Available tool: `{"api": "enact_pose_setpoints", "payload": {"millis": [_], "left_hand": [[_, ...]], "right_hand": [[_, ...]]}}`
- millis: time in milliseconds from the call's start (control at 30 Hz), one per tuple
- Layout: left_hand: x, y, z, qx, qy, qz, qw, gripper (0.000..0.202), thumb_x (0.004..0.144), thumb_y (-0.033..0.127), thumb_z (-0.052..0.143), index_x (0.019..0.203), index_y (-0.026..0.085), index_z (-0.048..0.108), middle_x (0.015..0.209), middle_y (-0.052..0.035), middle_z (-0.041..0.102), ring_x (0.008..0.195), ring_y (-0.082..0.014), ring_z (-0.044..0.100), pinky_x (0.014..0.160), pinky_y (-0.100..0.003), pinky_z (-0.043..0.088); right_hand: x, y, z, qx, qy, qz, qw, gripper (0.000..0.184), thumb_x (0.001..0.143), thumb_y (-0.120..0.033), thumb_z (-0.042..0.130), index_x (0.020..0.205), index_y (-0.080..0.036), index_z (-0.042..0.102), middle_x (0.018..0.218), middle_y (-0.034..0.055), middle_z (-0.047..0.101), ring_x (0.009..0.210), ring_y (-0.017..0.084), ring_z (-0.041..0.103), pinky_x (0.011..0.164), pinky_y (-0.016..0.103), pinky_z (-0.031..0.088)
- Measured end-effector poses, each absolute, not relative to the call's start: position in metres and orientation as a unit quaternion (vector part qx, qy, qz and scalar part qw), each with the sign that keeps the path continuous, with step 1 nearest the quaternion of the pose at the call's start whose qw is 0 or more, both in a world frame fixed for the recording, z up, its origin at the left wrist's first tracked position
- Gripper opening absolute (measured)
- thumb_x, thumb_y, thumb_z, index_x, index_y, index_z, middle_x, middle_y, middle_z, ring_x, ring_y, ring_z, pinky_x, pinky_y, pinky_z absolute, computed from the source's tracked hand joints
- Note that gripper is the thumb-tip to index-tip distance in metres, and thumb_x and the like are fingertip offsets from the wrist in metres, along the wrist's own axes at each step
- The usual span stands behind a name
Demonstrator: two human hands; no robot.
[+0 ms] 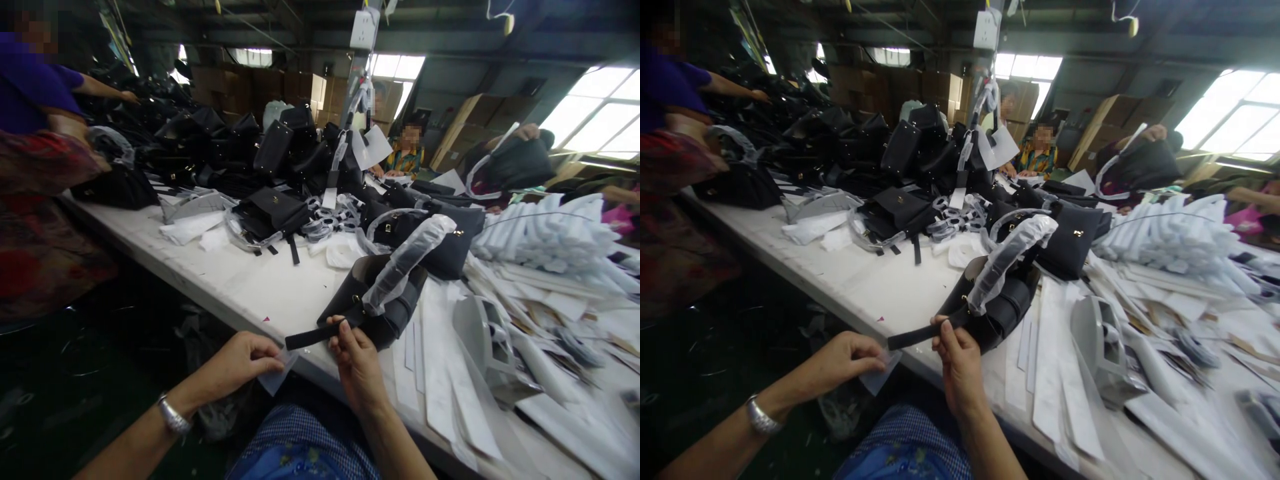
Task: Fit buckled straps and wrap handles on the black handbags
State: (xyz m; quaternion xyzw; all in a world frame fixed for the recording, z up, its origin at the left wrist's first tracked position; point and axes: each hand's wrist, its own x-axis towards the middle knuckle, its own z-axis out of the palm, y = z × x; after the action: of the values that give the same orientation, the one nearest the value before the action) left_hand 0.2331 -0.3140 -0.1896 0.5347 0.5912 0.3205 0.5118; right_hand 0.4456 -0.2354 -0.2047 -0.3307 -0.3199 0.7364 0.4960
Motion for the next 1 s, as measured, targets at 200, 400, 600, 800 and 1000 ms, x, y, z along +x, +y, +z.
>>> {"api": "enact_pose_setpoints", "payload": {"millis": [200, 400, 600, 800, 1000], "left_hand": [[0.231, -0.312, -0.192, 0.528, 0.577, 0.331, 0.528, 0.018, 0.08, 0.03, 0.068, 0.078, 0.013, 0.076, 0.069, -0.0014, 0.07, 0.063, -0.0137, 0.056, 0.06, -0.021, 0.039], [0.231, -0.309, -0.187, 0.526, 0.566, 0.332, 0.541, 0.021, 0.079, 0.032, 0.069, 0.073, 0.013, 0.075, 0.064, -0.0001, 0.067, 0.06, -0.0127, 0.052, 0.056, -0.021, 0.035], [0.243, -0.3, -0.181, 0.543, 0.549, 0.332, 0.541, 0.03, 0.086, 0.039, 0.063, 0.083, 0.013, 0.077, 0.07, -0.0016, 0.069, 0.063, -0.0134, 0.052, 0.058, -0.022, 0.036], [0.282, -0.287, -0.179, 0.499, 0.547, 0.39, 0.548, 0.038, 0.087, 0.047, 0.061, 0.087, 0.012, 0.076, 0.072, -0.0027, 0.07, 0.064, -0.0137, 0.055, 0.057, -0.022, 0.038], [0.316, -0.262, -0.179, 0.466, 0.521, 0.47, 0.539, 0.038, 0.086, 0.048, 0.062, 0.091, 0.013, 0.077, 0.083, -0.0063, 0.076, 0.078, -0.0196, 0.065, 0.067, -0.025, 0.047]], "right_hand": [[0.449, -0.236, -0.203, -0.333, -0.338, 0.736, 0.483, 0.027, 0.078, -0.037, 0.08, 0.094, -0.016, 0.077, 0.097, 0.0068, 0.07, 0.066, 0.007, 0.052, 0.061, 0.017, 0.048], [0.45, -0.234, -0.203, -0.339, -0.351, 0.738, 0.466, 0.027, 0.077, -0.037, 0.08, 0.093, -0.015, 0.078, 0.097, 0.0076, 0.069, 0.066, 0.008, 0.051, 0.062, 0.019, 0.047], [0.452, -0.234, -0.201, -0.37, -0.435, 0.698, 0.432, 0.031, 0.082, -0.043, 0.074, 0.092, -0.014, 0.078, 0.072, 0.0025, 0.062, 0.06, 0.008, 0.045, 0.055, 0.02, 0.036], [0.459, -0.236, -0.2, -0.417, -0.548, 0.614, 0.387, 0.043, 0.086, -0.054, 0.063, 0.094, -0.014, 0.075, 0.058, -0.0022, 0.052, 0.054, 0.01, 0.046, 0.052, 0.022, 0.035], [0.484, -0.243, -0.195, -0.484, -0.642, 0.48, 0.351, 0.057, 0.094, -0.06, 0.046, 0.071, -0.013, 0.071, 0.056, 0.0038, 0.063, 0.052, 0.015, 0.059, 0.054, 0.025, 0.043]]}}
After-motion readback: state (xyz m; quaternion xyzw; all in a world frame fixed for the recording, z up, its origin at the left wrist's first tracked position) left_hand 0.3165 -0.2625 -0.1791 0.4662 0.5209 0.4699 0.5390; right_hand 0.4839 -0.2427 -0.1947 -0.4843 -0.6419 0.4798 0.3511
